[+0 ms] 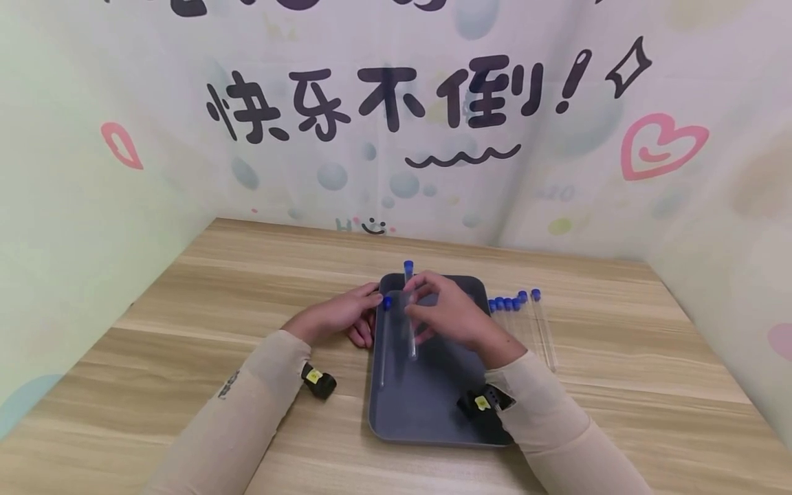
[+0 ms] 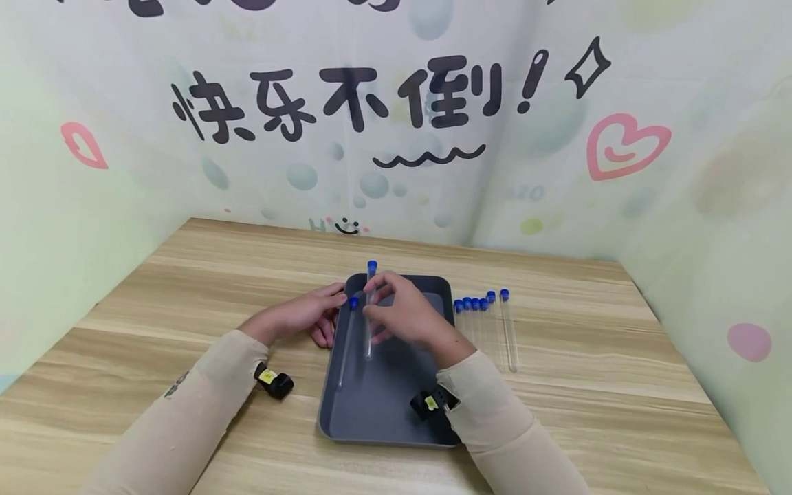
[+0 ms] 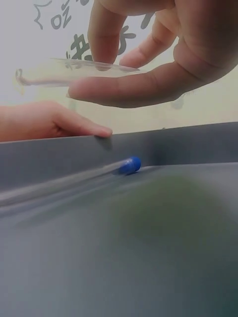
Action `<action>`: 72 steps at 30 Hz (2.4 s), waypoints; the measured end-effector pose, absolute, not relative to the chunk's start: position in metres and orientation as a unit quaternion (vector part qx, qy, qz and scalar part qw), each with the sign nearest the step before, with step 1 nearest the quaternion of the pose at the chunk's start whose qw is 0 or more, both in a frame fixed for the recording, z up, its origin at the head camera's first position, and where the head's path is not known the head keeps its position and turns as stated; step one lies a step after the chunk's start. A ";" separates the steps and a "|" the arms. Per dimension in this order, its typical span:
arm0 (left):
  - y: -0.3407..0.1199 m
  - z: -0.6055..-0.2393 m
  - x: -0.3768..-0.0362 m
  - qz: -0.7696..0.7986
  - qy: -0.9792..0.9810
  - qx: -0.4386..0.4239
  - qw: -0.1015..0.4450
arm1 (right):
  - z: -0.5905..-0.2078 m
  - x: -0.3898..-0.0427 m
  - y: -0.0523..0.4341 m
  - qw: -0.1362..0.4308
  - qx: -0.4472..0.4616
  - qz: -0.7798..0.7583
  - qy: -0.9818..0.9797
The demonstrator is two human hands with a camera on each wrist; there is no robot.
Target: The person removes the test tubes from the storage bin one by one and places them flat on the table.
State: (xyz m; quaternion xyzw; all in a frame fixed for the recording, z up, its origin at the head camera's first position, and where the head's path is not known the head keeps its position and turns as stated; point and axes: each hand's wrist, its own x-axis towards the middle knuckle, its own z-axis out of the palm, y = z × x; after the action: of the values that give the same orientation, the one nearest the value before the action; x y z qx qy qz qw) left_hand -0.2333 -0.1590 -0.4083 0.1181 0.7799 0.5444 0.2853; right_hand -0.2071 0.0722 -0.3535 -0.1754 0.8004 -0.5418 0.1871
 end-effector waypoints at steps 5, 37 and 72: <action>-0.158 -0.408 -0.232 0.546 0.779 0.120 0.284 | -0.350 -0.208 0.076 0.173 -0.180 -0.549 0.798; -0.158 -0.410 -0.234 0.551 0.776 0.122 0.282 | -0.333 -0.222 0.107 0.130 -0.157 -0.564 0.800; -0.156 -0.409 -0.231 0.540 0.784 0.122 0.280 | -0.332 -0.207 0.217 0.092 -0.118 -0.563 0.813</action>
State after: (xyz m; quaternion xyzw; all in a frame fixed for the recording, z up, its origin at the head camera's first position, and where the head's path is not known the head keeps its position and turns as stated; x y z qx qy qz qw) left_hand -0.2313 -0.1560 -0.4093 0.1219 0.7845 0.5397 0.2802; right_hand -0.2072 0.2168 -0.3323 -0.1181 0.8129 -0.5630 0.0916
